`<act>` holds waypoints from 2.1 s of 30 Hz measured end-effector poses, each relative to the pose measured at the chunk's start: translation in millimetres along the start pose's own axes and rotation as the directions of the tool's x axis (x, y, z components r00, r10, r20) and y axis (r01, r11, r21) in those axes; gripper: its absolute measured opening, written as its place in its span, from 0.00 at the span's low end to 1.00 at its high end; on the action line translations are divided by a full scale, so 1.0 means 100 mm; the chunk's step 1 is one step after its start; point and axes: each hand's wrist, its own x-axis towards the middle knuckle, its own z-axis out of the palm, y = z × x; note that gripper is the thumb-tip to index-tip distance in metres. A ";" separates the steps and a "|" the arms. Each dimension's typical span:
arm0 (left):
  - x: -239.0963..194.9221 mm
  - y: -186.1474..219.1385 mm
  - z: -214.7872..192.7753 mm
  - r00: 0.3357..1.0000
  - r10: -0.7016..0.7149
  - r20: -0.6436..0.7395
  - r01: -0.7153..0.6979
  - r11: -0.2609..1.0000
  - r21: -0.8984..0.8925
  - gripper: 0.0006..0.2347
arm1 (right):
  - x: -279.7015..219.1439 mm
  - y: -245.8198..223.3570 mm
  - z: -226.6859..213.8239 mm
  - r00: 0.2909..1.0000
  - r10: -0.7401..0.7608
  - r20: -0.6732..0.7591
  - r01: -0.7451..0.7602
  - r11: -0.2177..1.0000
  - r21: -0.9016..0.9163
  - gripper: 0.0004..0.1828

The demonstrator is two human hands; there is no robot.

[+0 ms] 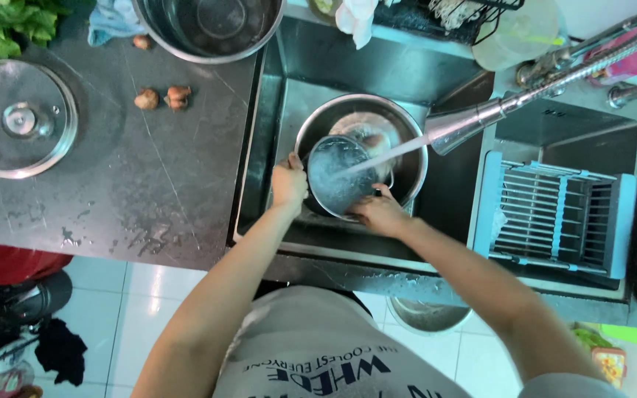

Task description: Washing a piece of meat in a sink, putting it into a pot, adding seasoning, and setting it to cook on an induction stove.

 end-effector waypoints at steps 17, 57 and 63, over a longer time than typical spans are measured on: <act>0.45 1.70 0.91 0.814 -0.135 0.564 0.392 0.845 -0.363 0.09 | -0.36 -0.52 0.13 0.918 0.208 -0.337 0.278 0.265 0.923 0.09; -0.25 0.11 -0.31 0.888 0.438 0.139 -0.373 0.510 0.775 0.19 | 1.02 -0.27 0.21 0.987 -0.016 -0.160 0.067 0.946 0.318 0.34; -0.38 0.03 -0.24 0.861 0.493 0.124 -0.425 0.562 0.710 0.22 | 1.15 0.20 0.78 0.930 0.115 -0.350 -0.150 0.986 -0.076 0.41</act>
